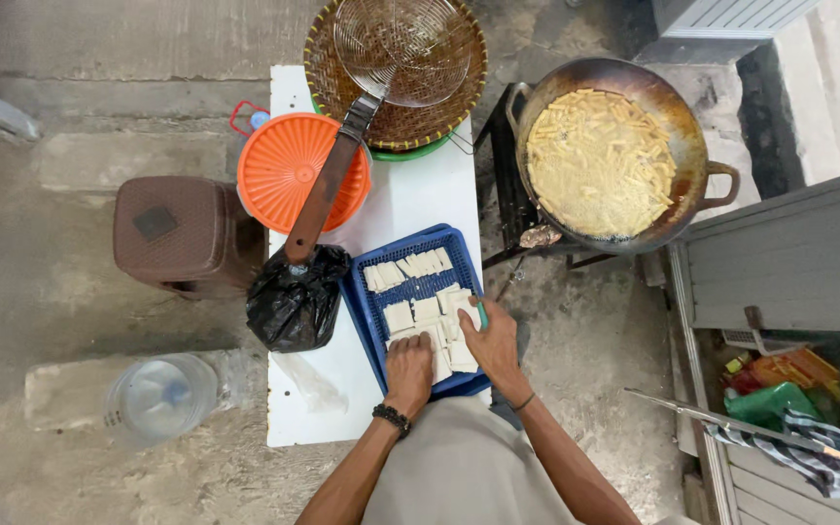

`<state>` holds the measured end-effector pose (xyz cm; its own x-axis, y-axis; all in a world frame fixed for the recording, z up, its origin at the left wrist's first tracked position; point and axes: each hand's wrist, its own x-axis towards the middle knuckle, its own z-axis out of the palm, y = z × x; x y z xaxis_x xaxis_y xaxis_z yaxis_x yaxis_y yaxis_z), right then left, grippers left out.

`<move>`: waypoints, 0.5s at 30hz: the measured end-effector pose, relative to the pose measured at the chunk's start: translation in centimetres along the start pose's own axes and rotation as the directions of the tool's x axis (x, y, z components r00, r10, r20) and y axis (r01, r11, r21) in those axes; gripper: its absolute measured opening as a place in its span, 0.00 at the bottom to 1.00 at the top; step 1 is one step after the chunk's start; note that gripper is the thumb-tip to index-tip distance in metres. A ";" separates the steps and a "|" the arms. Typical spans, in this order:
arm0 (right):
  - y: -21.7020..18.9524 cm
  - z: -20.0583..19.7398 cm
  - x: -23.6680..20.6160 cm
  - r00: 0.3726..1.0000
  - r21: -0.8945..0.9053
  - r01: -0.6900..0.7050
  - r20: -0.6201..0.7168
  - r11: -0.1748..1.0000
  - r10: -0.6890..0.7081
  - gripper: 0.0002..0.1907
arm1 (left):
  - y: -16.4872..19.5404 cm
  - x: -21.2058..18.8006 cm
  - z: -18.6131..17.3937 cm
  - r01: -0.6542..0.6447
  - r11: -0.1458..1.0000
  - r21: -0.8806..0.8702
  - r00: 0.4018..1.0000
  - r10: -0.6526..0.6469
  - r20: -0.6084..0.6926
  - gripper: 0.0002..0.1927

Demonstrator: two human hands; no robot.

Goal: The person places pieces of tofu by hand into a wok of hot oil to fry. They then pick up a small knife and cut the tofu pieces on a blue tray into thinner strips, adding the cut pieces to the wok as they go.

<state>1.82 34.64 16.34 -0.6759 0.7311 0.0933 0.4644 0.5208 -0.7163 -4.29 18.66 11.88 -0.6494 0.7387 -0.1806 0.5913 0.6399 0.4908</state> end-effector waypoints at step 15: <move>-6.8 -3.6 -1.3 0.958 0.128 -0.149 0.264 0.981 0.111 0.12 | -1.6 3.0 -4.4 0.170 -0.284 -0.944 0.959 -0.172 0.224 0.11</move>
<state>1.64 31.72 23.62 -0.7473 0.6416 -0.1727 0.4827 0.3456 -0.8047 -9.23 18.91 14.32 -0.6176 0.6457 -0.4490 -0.7294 -0.2566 0.6341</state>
